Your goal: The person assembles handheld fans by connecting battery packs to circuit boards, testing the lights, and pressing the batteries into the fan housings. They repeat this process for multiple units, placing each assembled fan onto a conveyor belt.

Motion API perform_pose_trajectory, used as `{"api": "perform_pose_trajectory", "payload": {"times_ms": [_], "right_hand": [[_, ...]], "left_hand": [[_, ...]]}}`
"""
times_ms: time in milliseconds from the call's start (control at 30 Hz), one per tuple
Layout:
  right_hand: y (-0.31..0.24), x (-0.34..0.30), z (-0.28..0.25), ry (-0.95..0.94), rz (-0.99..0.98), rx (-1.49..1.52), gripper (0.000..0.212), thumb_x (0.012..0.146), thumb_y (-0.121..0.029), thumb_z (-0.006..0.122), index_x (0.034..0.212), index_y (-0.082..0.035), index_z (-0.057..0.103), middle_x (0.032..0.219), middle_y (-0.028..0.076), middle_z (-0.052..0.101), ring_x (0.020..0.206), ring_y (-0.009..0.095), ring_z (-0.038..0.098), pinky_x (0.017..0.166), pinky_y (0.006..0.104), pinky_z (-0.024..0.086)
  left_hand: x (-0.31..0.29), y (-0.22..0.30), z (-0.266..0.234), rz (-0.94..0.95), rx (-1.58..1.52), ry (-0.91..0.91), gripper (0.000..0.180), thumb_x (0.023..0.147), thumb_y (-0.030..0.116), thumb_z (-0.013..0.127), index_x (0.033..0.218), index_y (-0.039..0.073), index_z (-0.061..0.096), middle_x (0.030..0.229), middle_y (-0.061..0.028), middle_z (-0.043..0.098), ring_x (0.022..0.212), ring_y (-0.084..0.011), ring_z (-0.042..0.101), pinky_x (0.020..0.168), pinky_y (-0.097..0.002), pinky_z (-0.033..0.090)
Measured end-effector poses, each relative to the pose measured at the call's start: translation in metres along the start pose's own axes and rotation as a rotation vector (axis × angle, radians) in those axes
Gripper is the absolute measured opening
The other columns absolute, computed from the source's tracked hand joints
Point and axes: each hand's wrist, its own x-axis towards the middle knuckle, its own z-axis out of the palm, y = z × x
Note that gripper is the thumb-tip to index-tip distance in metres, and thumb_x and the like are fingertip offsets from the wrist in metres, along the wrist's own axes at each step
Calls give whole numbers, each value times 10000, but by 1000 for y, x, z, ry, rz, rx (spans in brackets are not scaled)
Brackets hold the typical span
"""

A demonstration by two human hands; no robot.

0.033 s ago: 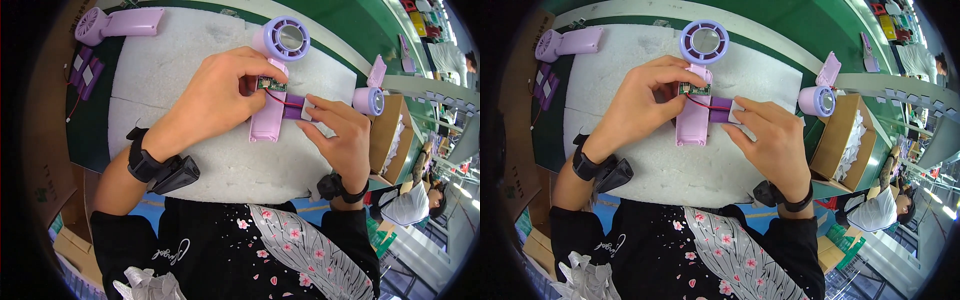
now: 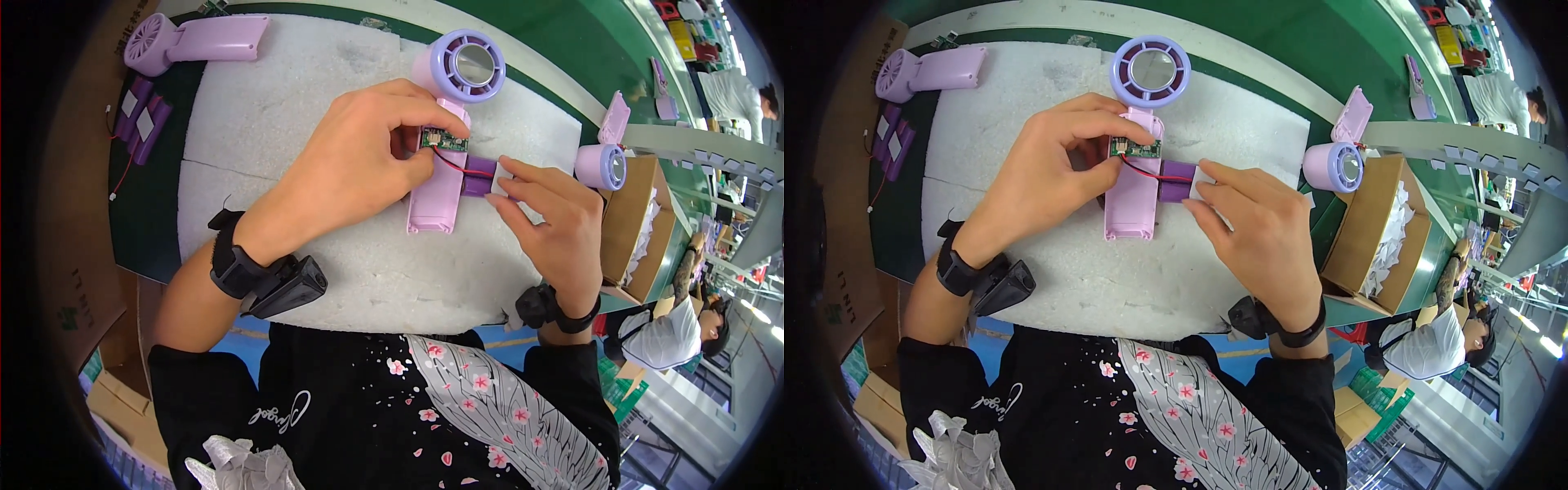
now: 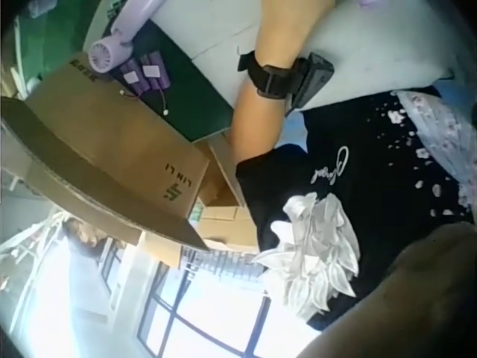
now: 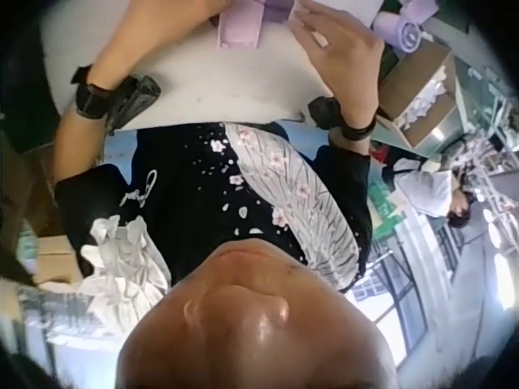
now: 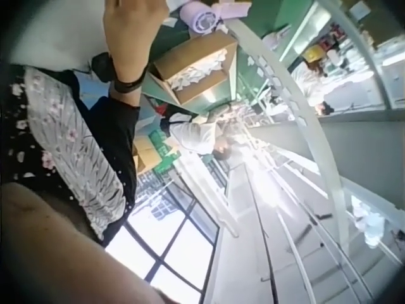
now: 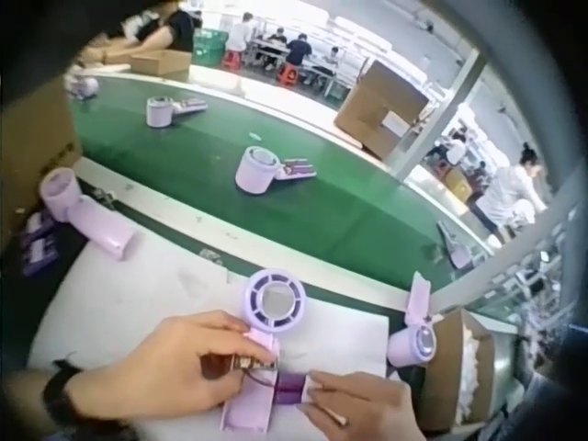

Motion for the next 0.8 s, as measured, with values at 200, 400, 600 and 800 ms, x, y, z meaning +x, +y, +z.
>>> {"api": "perform_pose_trajectory", "payload": {"times_ms": [200, 400, 600, 800], "right_hand": [[0, -4, 6, 15, -68, 3, 105, 721, 5, 737, 813, 15, 688, 993, 128, 714, 739, 254, 683, 621, 310, 535], [-13, -9, 13, 8, -69, -97, 141, 722, 20, 717, 835, 17, 633, 1033, 131, 685, 754, 268, 654, 645, 334, 525], [-11, -3, 15, -37, -33, -132, 155, 731, 36, 680, 829, 16, 562, 1079, 140, 616, 790, 269, 618, 663, 323, 511], [20, 4, -13, -96, 156, 182, 176, 753, 5, 688, 882, 9, 568, 1075, 143, 604, 771, 264, 612, 677, 316, 507]], "left_hand": [[-4, -6, 3, 14, -29, 13, 319, 753, -39, 579, 1027, 57, 710, 1095, -95, 622, 726, -106, 577, 652, -227, 472], [-4, -4, 3, 11, 10, 10, 315, 748, -31, 590, 1021, 63, 716, 1095, -102, 627, 733, -114, 593, 667, -231, 485], [-3, -6, 1, 28, 48, -1, 323, 735, -23, 604, 1022, 71, 721, 1072, -92, 640, 721, -121, 608, 670, -247, 508], [-2, -11, -5, 48, 74, -10, 324, 730, -20, 612, 1020, 71, 723, 1065, -87, 649, 714, -123, 612, 671, -251, 514]]}}
